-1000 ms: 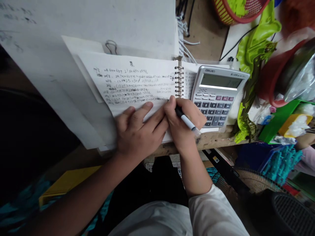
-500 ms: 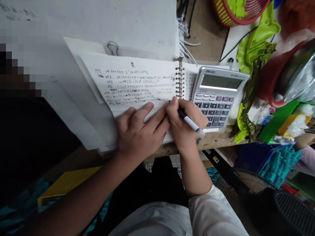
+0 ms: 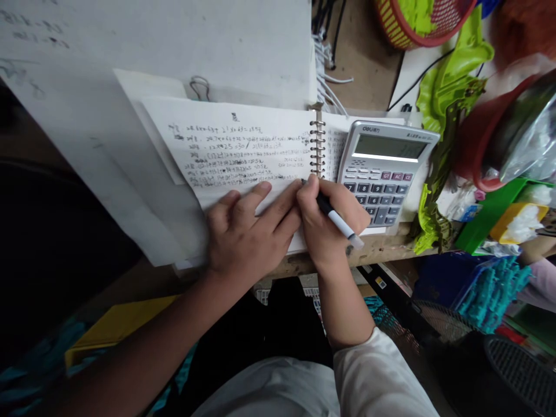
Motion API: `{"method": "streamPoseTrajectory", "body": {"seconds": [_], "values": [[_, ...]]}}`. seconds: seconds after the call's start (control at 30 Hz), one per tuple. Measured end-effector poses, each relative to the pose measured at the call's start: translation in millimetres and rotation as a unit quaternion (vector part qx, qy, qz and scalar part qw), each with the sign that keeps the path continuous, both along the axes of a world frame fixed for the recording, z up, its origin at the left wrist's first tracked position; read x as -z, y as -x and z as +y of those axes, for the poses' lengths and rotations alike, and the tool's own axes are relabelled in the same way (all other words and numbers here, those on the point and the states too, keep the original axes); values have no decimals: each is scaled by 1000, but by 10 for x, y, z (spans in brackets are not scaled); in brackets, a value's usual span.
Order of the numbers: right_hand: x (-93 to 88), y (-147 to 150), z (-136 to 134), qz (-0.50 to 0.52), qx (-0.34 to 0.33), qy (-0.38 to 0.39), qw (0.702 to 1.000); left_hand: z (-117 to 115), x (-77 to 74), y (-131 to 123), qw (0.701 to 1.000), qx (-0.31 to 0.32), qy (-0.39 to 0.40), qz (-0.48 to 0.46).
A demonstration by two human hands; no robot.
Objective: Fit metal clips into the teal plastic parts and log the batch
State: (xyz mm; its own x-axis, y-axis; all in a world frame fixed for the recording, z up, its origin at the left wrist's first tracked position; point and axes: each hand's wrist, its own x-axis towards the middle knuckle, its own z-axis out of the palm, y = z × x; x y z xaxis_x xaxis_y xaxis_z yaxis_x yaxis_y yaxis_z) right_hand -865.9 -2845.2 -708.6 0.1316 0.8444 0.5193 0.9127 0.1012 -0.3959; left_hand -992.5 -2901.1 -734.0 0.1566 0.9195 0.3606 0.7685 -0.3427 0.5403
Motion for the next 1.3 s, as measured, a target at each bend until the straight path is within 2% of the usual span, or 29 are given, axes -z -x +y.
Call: {"method": "streamPoseTrajectory", "body": {"seconds": [0.17,0.33,0.43,0.6,0.8,0.93,1.17,1.3], "values": [[-23,11,7,-14,-15,3,1000,2,-6,11,1000,12,18,-8],[-26,5,18,40,-67,-40,996,11,-16,8,1000,3,-16,6],[-19,0,21,29,-53,-21,998,15,-22,8,999,-4,-39,33],[10,-18,7,38,-25,47,998,19,-31,15,1000,7,8,-10],[4,-13,2,5,-15,28,999,33,-39,7,999,-11,-36,38],[-14,-3,15,25,-27,38,999,40,-38,5,995,-19,-64,71],[-30,28,18,8,-25,22,999,23,-19,1,1000,-7,-24,18],[-33,22,16,-5,-25,1,1000,11,-14,1,999,-3,-22,31]]}}
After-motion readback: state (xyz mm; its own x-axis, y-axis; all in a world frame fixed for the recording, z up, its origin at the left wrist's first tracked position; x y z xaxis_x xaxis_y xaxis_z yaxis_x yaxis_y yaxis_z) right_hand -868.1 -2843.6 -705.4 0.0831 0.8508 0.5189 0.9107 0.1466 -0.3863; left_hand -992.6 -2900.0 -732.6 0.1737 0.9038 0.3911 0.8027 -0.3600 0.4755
